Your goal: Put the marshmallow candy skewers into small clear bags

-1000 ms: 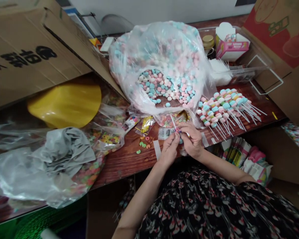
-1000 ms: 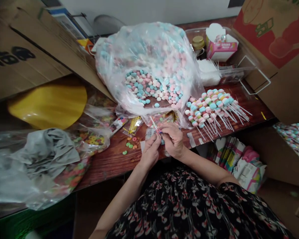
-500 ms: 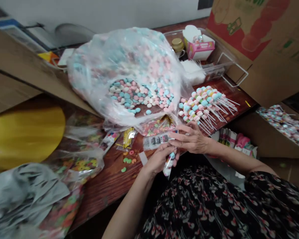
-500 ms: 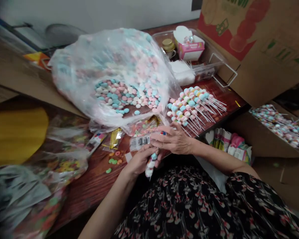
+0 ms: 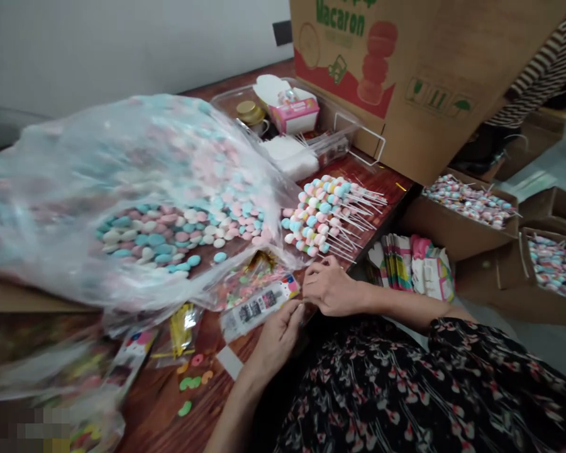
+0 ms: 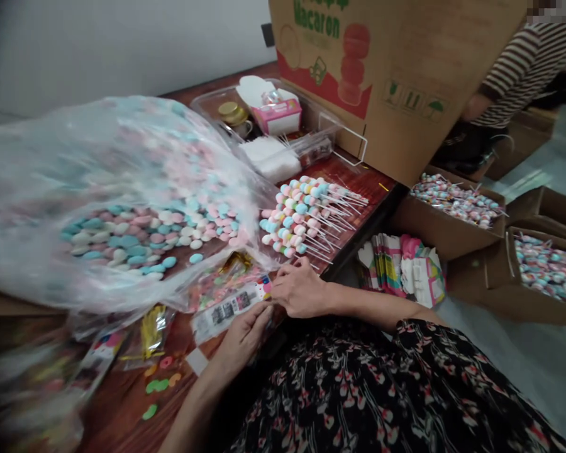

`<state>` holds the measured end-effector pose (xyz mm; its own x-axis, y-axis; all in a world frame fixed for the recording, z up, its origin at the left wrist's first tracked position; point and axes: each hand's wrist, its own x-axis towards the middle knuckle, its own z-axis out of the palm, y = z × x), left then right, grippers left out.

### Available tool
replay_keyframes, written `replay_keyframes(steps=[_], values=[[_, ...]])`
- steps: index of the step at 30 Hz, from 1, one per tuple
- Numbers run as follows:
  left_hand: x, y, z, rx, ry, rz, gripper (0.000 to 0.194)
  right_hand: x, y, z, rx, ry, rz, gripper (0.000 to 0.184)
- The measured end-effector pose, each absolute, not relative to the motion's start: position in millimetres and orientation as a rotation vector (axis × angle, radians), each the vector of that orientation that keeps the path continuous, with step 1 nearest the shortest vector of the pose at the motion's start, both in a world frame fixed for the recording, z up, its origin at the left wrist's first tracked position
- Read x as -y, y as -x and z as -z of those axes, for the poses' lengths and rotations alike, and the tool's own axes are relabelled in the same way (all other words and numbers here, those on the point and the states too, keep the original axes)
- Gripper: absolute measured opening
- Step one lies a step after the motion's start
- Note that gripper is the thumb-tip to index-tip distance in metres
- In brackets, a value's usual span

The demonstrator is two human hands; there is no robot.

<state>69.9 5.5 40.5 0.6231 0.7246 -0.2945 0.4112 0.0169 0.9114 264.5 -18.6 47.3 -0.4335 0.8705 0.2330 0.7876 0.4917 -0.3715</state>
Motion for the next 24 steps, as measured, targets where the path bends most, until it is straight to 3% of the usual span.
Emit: replay_keyframes(steps=[7, 14, 24], values=[[-12.5, -70.6, -46.4, -0.896, -1.018, -0.262, 0.033, 29.3, -275.0, -35.0, 2.329, 1.173, 0.146, 0.029], [-6.8, -75.9, -41.8, -0.726, -0.849, -0.111, 0.032, 22.1, -295.4, -40.6, 2.499, 0.969, 0.217, 0.021], [-13.5, -79.6, -37.8, -1.018, -1.619, -0.400, 0.026, 15.4, -271.5, -58.9, 2.512, 1.489, -0.195, 0.011]])
